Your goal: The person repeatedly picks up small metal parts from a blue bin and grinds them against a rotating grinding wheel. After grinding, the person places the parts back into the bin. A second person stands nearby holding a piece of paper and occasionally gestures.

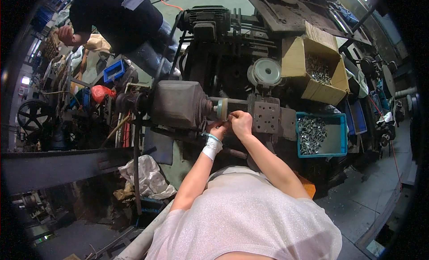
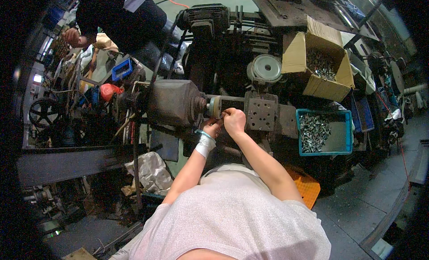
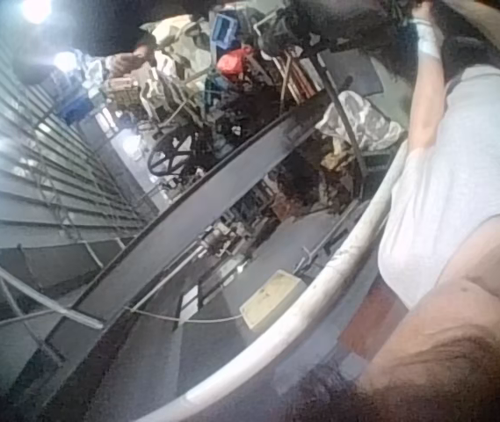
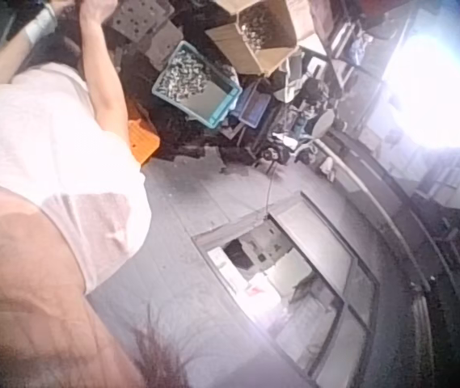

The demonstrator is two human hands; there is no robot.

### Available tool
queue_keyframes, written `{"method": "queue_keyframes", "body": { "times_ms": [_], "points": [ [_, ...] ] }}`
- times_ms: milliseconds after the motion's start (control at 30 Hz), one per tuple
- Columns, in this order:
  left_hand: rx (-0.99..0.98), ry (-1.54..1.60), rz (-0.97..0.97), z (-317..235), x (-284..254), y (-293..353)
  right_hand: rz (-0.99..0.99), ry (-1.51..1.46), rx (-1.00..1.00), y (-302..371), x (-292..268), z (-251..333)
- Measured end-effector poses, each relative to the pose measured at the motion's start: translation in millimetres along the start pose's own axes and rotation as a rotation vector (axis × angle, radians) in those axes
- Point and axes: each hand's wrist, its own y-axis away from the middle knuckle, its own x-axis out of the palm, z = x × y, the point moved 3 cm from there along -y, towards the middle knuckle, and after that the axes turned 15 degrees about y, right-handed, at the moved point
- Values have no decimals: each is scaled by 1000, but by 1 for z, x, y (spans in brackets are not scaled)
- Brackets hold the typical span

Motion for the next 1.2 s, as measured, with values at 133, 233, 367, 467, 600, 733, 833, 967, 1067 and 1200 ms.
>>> {"method": "queue_keyframes", "body": {
  "times_ms": [133,233,367,467,600,733,833,967,1067,1200],
  "points": [
    [-42,-89,34,7,-10,1,59,-111,35,3,7,-14],
    [-213,-48,-92,-21,3,29,91,-209,57,9,-5,-19],
    [-444,-52,51,-22,-5,30,214,-432,45,13,-20,-11],
    [-476,147,111,-19,-1,34,297,-539,-11,15,-11,-19],
    [-453,106,187,-15,1,28,213,-480,-112,14,-4,-24],
    [-272,-94,57,-19,3,25,218,-290,103,18,-14,-10],
    [-167,-280,41,-28,9,22,169,-218,112,12,-8,-11],
    [-105,-234,1,-21,5,10,21,-6,-54,-1,6,-17],
    [-46,-117,1,-8,-2,0,-16,33,-62,-1,3,-7],
    [44,-151,15,14,-17,-17,-18,9,-47,1,3,-2]
  ]
}}
